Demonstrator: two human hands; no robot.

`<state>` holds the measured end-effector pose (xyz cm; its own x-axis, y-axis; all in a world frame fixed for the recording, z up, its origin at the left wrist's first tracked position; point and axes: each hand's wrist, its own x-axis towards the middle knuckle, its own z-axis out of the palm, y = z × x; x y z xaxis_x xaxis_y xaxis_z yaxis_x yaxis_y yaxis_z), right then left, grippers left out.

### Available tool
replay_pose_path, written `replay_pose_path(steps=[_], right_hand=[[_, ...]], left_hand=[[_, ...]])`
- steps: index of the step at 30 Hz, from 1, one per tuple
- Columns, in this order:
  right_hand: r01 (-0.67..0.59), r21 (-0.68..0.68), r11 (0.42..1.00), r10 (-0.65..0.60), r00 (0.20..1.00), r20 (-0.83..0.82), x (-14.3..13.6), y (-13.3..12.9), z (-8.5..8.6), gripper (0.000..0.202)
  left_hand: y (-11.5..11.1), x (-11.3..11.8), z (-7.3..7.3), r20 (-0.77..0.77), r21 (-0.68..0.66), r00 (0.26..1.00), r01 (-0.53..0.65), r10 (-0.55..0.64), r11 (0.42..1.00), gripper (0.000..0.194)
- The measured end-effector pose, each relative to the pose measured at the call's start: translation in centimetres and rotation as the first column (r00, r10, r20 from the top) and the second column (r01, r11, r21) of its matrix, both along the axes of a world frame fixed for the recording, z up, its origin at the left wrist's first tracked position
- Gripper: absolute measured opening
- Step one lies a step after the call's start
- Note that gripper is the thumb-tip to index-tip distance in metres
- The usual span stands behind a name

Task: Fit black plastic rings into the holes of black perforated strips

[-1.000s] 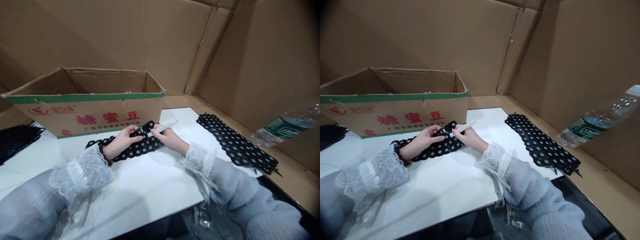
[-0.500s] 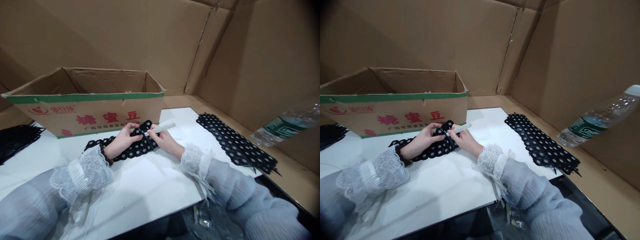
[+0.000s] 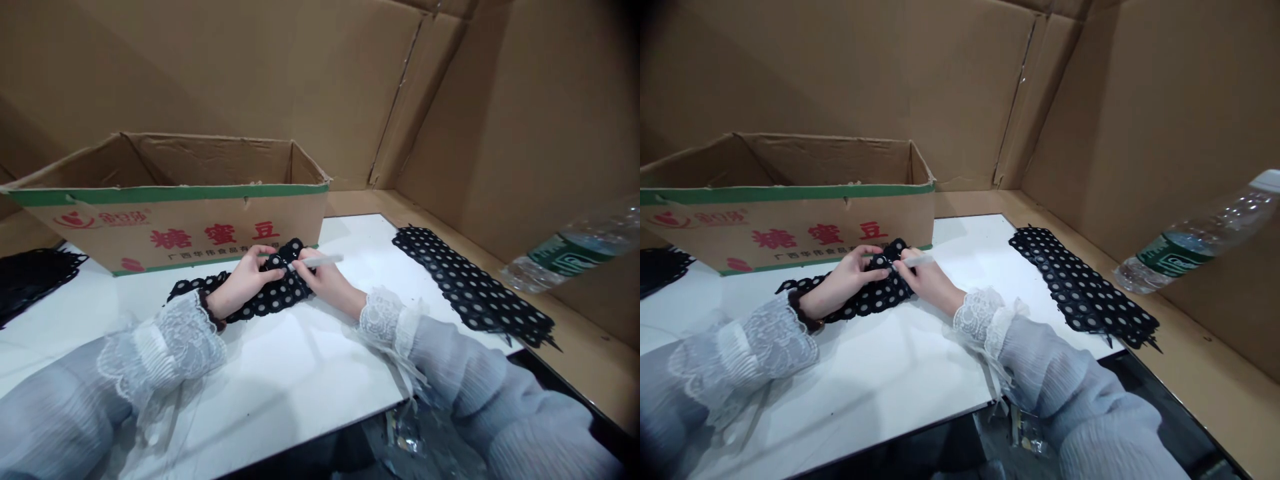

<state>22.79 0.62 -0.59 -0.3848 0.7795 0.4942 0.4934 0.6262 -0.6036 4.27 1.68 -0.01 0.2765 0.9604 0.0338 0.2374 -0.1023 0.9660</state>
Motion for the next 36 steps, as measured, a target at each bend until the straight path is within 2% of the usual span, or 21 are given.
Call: replay_pose_path(steps=[3,7,9,11,14,16,19,25,29,33,36], right_hand=[[0.024,0.14,0.99,-0.048,0.985,0.167,-0.3,0.5,-0.1,0.026],[0.103,0.181,0.978,-0.132,0.978,0.16,-0.5,0.9,0.1,0.023],[0.107,0.111,0.988,-0.117,0.99,0.082,-0.1,0.9,0.3,0.025],[0.048,-0.046,0.998,-0.049,0.999,-0.021,0.5,0.8,0.5,0.029],[-0.113,-0.292,0.95,0.081,0.99,-0.117,1.6,0.8,0.9,0.033],[-0.162,-0.359,0.919,0.127,0.985,-0.119,2.2,0.8,1.1,0.033],[-0.172,-0.354,0.919,0.138,0.983,-0.12,2.4,0.7,1.3,0.03],[-0.161,-0.35,0.923,0.11,0.981,-0.162,1.9,0.5,1.4,0.029],[-0.176,-0.38,0.908,0.108,0.975,-0.195,1.7,0.3,1.6,0.029],[-0.187,-0.408,0.894,0.105,0.971,-0.215,1.6,0.2,2.0,0.029],[-0.193,-0.423,0.885,0.101,0.968,-0.23,1.5,0.2,2.0,0.029]], left_hand=[[0.0,0.1,0.0,-0.031,0.044,0.998,-0.056,0.058,0.997,0.045],[0.1,-0.3,-0.1,-0.031,0.044,1.0,0.003,-0.001,0.999,0.037],[0.1,-0.5,-0.2,-0.007,0.031,0.999,0.048,-0.047,0.998,0.038],[0.1,-0.5,-0.3,0.022,0.016,0.998,0.061,-0.061,0.998,0.041],[0.2,-0.4,-0.3,0.039,0.002,0.998,0.041,-0.041,0.999,0.044],[0.1,-0.3,-0.3,0.029,0.006,0.999,0.03,-0.03,1.0,0.045],[0.0,-0.4,-0.2,-0.004,0.018,0.998,0.06,-0.06,0.998,0.048],[-0.1,-0.4,0.5,-0.165,0.04,0.972,0.177,-0.168,0.983,0.063],[0.0,-0.4,0.7,-0.233,0.044,0.949,0.23,-0.214,0.972,0.061],[0.1,-0.5,0.6,-0.207,0.05,0.953,0.235,-0.22,0.971,0.06],[0.3,-0.5,0.5,-0.153,0.038,0.95,0.281,-0.273,0.959,0.061]])
